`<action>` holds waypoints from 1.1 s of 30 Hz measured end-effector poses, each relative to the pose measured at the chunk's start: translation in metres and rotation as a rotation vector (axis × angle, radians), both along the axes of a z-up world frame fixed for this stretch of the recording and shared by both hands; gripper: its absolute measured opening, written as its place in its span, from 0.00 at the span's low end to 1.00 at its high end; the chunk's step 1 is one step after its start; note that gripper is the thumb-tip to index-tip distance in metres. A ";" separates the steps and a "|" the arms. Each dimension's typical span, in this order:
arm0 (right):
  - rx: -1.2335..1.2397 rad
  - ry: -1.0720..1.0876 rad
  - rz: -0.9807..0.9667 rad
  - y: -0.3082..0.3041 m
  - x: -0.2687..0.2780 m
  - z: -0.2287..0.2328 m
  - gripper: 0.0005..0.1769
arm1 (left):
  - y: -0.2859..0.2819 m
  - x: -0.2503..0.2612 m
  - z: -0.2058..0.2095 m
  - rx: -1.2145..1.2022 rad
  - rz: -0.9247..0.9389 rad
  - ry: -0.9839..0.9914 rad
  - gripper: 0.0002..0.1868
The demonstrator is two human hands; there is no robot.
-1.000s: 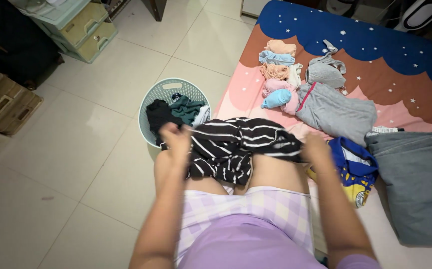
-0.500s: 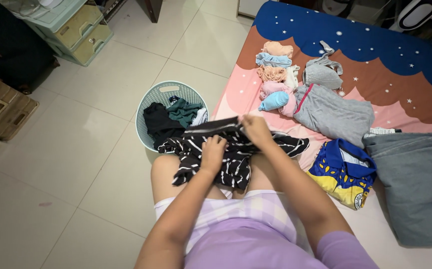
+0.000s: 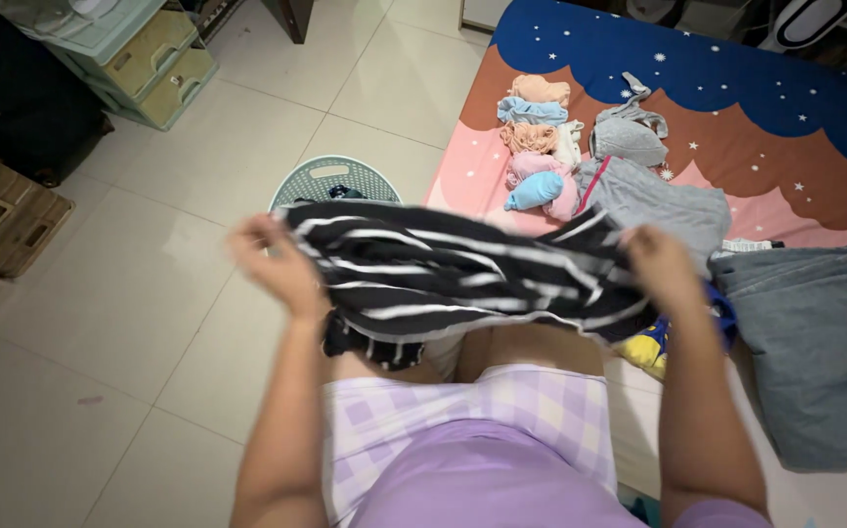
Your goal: The person sits on a bed and folds various garments one by one, including a red and gray shirt, a white shirt, gray shorts, a colorful patterned shirt, and a black-and-white striped shirt. Each item is smoothed and folded neatly, then placed on the bed.
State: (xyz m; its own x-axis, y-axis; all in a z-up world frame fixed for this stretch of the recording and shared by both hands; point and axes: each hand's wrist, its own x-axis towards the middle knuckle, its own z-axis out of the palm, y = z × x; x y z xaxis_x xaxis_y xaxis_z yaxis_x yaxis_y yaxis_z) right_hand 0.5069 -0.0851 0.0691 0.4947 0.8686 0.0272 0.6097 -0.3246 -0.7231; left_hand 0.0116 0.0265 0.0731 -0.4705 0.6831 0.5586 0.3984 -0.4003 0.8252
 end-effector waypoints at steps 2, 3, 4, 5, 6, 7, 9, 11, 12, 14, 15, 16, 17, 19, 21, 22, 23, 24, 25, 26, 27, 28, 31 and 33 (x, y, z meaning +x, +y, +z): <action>0.033 -0.350 0.066 -0.004 -0.046 -0.019 0.17 | -0.034 0.050 -0.016 0.063 -0.380 0.189 0.05; 0.178 -0.441 0.114 -0.004 -0.070 -0.030 0.21 | -0.048 0.077 -0.027 0.069 -0.532 0.338 0.04; 0.341 -0.589 0.337 0.010 -0.096 -0.042 0.25 | -0.059 0.098 -0.038 0.080 -0.684 0.487 0.07; 0.221 -0.351 0.425 0.019 -0.117 -0.053 0.24 | -0.067 0.117 -0.051 0.082 -0.763 0.638 0.07; 0.079 -0.163 0.443 0.034 -0.140 -0.066 0.22 | -0.073 0.127 -0.063 0.085 -0.841 0.789 0.14; 0.113 -0.196 0.525 0.047 -0.155 -0.080 0.25 | -0.078 0.132 -0.077 0.080 -0.766 0.877 0.17; -0.094 -0.351 0.592 0.068 -0.175 -0.112 0.30 | -0.081 0.133 -0.098 0.075 -0.606 1.049 0.24; -0.349 -0.442 0.544 0.083 -0.176 -0.144 0.24 | -0.078 0.120 -0.109 -0.117 -0.734 1.166 0.11; -0.364 -0.414 0.523 0.088 -0.175 -0.160 0.18 | -0.078 0.113 -0.112 -0.216 -0.797 1.223 0.05; -0.326 -0.258 0.476 0.094 -0.165 -0.183 0.17 | -0.087 0.099 -0.111 -0.466 -0.903 1.188 0.09; -0.264 -0.138 0.446 0.101 -0.160 -0.187 0.18 | -0.088 0.095 -0.107 -0.584 -0.948 1.168 0.10; -0.203 -0.017 0.415 0.108 -0.158 -0.187 0.20 | -0.089 0.093 -0.102 -0.668 -0.896 1.108 0.11; -0.149 0.138 0.393 0.107 -0.161 -0.184 0.21 | -0.094 0.091 -0.099 -0.756 -0.848 1.046 0.13; -0.039 0.443 0.341 0.103 -0.171 -0.162 0.24 | -0.099 0.095 -0.096 -0.612 -0.755 0.909 0.13; -0.122 0.720 0.388 0.088 -0.196 -0.123 0.20 | -0.091 0.107 -0.098 -0.161 -0.654 0.748 0.12; -0.161 0.858 0.410 0.078 -0.208 -0.099 0.19 | -0.079 0.113 -0.103 -0.314 -0.633 0.778 0.11; -0.124 0.861 0.499 0.062 -0.215 -0.074 0.16 | -0.067 0.120 -0.109 -0.475 -0.612 0.799 0.10; -0.086 0.862 0.587 0.046 -0.222 -0.050 0.15 | -0.058 0.124 -0.117 -0.636 -0.590 0.818 0.10; -0.040 0.860 0.677 0.034 -0.225 -0.025 0.14 | -0.042 0.128 -0.123 -0.743 -0.600 0.836 0.10; -0.040 0.856 0.699 0.021 -0.223 -0.001 0.13 | -0.026 0.131 -0.127 -0.826 -0.645 0.848 0.11; -0.042 0.852 0.723 0.007 -0.216 0.020 0.13 | -0.010 0.132 -0.128 -0.885 -0.722 0.858 0.12; -0.043 0.847 0.746 -0.005 -0.208 0.037 0.15 | 0.005 0.129 -0.126 -0.942 -0.823 0.862 0.13; -0.126 0.338 0.657 -0.028 -0.180 0.068 0.17 | 0.035 0.106 -0.101 -1.138 -1.415 0.710 0.19; -0.015 0.567 0.585 -0.027 -0.172 0.073 0.16 | 0.046 0.083 -0.074 -1.229 -1.844 0.426 0.23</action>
State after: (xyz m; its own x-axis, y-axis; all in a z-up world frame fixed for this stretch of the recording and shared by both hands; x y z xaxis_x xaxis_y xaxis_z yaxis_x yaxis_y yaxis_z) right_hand 0.3352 -0.1125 0.1421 -0.1045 0.9890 -0.1050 0.2263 -0.0791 -0.9708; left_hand 0.0942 0.0729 -0.0007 0.8751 0.0786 -0.4775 0.4748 0.0512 0.8786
